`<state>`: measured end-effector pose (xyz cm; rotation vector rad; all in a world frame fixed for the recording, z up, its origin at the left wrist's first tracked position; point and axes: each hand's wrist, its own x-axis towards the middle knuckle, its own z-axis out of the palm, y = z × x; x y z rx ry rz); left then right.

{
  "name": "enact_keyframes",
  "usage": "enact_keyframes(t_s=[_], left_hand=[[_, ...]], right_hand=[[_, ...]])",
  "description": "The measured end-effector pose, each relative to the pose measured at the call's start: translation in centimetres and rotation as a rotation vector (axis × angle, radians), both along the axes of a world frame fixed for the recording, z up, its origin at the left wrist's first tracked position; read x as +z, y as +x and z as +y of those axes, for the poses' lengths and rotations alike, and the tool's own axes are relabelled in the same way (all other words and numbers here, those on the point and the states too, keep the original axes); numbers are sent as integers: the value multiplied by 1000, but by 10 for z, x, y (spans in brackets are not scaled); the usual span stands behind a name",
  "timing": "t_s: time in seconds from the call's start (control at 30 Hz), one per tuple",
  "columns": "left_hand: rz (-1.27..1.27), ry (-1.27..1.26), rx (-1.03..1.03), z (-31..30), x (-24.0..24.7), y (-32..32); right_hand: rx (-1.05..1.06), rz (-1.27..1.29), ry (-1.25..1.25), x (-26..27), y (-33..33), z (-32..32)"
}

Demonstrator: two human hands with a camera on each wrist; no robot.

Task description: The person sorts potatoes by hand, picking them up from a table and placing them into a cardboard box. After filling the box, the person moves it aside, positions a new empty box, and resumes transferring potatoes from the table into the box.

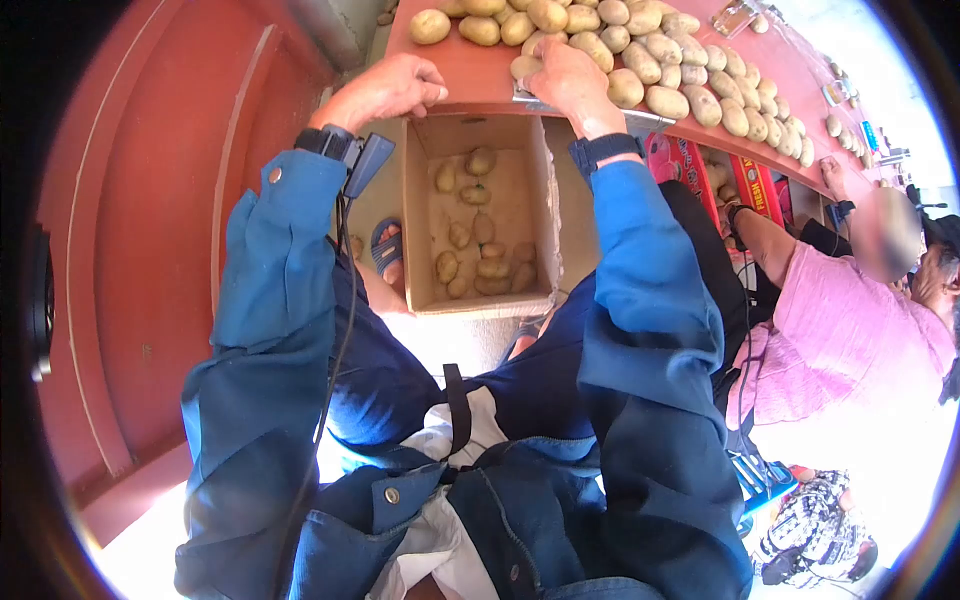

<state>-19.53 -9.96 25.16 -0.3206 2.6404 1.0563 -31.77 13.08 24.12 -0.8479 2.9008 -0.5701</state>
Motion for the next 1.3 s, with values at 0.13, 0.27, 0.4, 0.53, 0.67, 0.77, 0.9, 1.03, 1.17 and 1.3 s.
enact_keyframes(t_s=[0.13, 0.27, 0.4, 0.53, 0.67, 0.77, 0.9, 1.03, 1.17, 1.3], left_hand=[[25, -27, 13, 0, 6, 7], [15, -37, 18, -2, 9, 9], [24, -25, 18, -3, 9, 13], [45, 28, -31, -2, 7, 10], [127, 5, -83, 12, 13, 11], [262, 101, -149, 23, 9, 8], [315, 451, -271, 31, 0, -3], [270, 412, -118, 42, 22, 8], [310, 418, 98, 41, 49, 13], [435, 760, 231, 35, 52, 17]], right_hand=[[-2, 29, 54, -11, 3, -12], [7, -109, -53, -5, -1, -12], [-36, -413, -168, 21, 8, -5], [-24, -536, -333, 27, 12, 1], [82, -784, -518, 24, 13, 5], [93, -834, -515, 28, 26, 1], [315, -908, -563, 55, 46, -2], [233, -911, -697, 59, 37, 11], [79, -704, -901, 53, 4, 26], [-112, -553, -1092, 43, -17, 43]])
